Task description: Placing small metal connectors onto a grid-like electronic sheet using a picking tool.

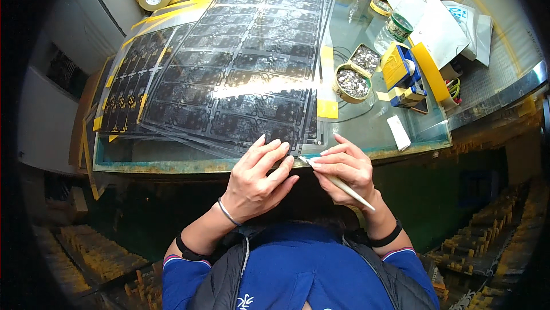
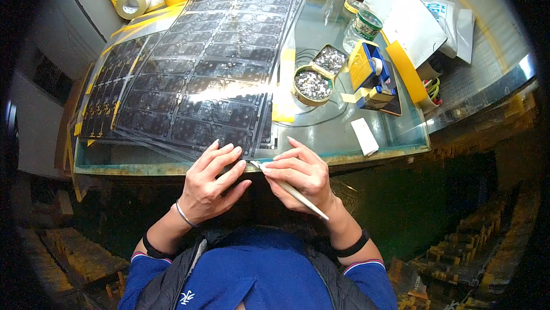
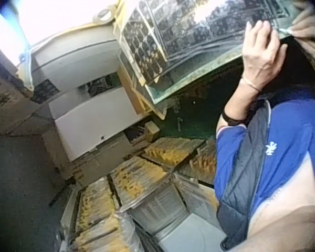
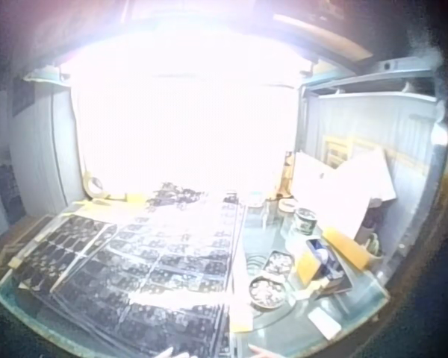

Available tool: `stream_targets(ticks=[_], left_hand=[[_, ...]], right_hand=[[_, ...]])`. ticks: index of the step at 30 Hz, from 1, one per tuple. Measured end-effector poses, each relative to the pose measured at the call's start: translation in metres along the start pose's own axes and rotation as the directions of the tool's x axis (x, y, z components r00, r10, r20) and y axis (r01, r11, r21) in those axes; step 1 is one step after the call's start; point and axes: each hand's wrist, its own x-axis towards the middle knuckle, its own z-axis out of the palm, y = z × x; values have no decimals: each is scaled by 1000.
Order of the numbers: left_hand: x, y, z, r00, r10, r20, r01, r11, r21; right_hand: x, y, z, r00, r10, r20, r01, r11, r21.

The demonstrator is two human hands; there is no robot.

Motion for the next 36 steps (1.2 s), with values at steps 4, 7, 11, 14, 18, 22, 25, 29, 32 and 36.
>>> stream_targets(ticks=[4, 7, 11, 14, 18, 22, 25, 29, 32, 36], left_hand=[[5, -1, -1, 1000, 1, 30, 0, 999, -47], [7, -1, 0, 999, -6, 37, 9, 996, -90], [9, -2, 1, 1000, 3, 28, -1, 998, -69], [10, -2, 1, 1000, 17, 19, -15, 998, -60], [8, -4, 3, 1000, 10, 3, -10, 999, -51], [8, -4, 3, 1000, 0, 4, 0, 999, -48], [8, -5, 3, 1000, -2, 11, 3, 999, -50], [9, -3, 1, 1000, -14, 25, 15, 998, -65], [9, -3, 3, 1000, -16, 26, 17, 997, -71], [9, -3, 5, 1000, -13, 3, 13, 998, -60]], right_hand=[[-8, -2, 10, 995, -69, -72, 63, 995, -82], [-10, -3, 17, 987, -113, -118, 97, 987, -128], [-11, -5, 21, 978, -147, -146, 117, 974, -193], [-11, -7, 23, 975, -151, -163, 114, 969, -219], [-8, -5, 21, 976, -148, -157, 114, 972, -207], [-3, -1, 12, 985, -130, -110, 113, 983, -143], [-5, 2, 13, 984, -133, -118, 117, 984, -132], [-8, -1, 18, 982, -140, -129, 119, 980, -163], [-11, -2, 22, 970, -191, -148, 151, 958, -245], [-10, -2, 27, 961, -146, -235, 104, 978, -181]])
